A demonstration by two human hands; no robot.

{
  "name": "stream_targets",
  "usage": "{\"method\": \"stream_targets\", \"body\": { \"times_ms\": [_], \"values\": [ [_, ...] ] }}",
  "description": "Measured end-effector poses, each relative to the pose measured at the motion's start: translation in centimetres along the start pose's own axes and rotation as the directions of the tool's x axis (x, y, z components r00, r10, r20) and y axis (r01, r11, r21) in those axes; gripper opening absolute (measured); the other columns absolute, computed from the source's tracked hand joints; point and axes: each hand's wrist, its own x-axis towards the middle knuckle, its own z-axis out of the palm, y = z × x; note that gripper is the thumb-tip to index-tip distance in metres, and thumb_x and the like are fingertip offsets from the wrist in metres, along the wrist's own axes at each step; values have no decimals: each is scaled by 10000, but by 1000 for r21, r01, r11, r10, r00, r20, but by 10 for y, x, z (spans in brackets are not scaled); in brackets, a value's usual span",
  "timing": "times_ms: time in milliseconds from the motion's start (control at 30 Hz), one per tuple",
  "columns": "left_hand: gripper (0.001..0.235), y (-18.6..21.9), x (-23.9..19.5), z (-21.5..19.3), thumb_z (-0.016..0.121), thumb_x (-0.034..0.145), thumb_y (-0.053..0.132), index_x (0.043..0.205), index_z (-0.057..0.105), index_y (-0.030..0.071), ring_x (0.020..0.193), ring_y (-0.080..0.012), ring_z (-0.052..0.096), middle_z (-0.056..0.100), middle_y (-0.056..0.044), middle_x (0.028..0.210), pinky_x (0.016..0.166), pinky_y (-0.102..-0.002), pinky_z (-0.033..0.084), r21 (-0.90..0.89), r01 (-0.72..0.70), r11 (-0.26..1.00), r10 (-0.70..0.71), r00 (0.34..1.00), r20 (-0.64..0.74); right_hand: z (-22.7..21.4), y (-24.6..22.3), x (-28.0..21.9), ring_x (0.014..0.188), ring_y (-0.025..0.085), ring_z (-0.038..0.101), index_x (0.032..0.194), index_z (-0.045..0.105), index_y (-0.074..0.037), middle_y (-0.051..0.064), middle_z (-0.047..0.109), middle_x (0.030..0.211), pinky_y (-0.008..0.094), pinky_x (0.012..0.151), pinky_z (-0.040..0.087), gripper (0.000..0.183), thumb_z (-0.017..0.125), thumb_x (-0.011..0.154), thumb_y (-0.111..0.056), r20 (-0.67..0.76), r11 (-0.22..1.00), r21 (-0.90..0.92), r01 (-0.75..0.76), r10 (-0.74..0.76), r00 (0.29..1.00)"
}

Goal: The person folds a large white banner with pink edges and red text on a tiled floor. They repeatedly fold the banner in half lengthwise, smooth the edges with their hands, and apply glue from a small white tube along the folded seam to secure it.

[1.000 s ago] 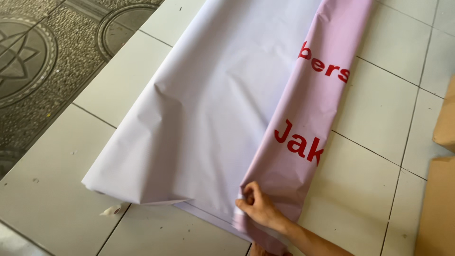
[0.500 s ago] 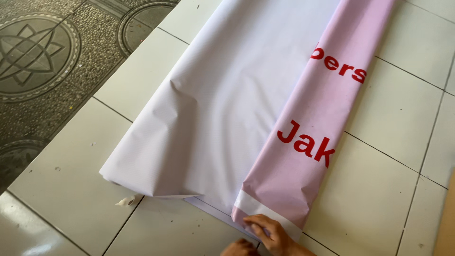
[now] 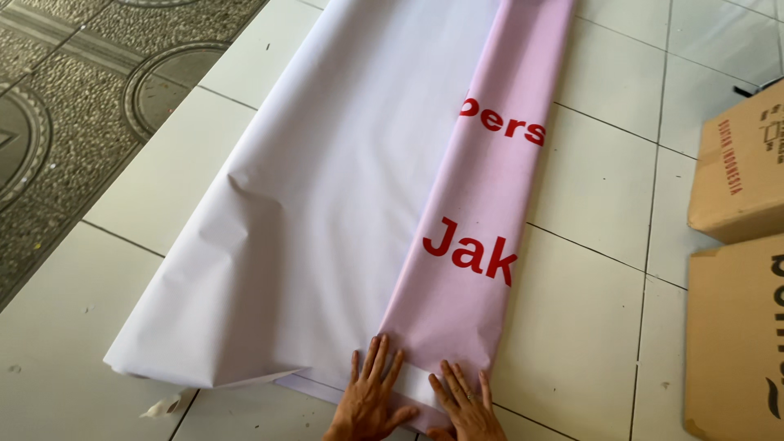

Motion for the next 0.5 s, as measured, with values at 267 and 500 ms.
{"method": "stream_targets", "body": {
  "times_ms": [267,500],
  "values": [
    [1559,-25,-2,11,752,590,1064,1686,44,209,1543,-474,14,-74,-245,1720,1163,-681,153,299,1,954,-20,998,59,6,-3,-16,1605,320,121,1652,174,-345,104,89,1757,549,1214,177,1213,502,713,-1039,63,996,-66,-55,60,996],
    [835,-51,-12,65,422,887,292,1667,126,251,1510,-398,253,104,-228,1717,1030,-665,381,589,3,808,163,960,-229,45,-26,-63,1446,336,501,1519,515,-303,148,393,1663,356,1107,443,782,578,795,-591,86,558,509,-655,724,684]
  ]
}}
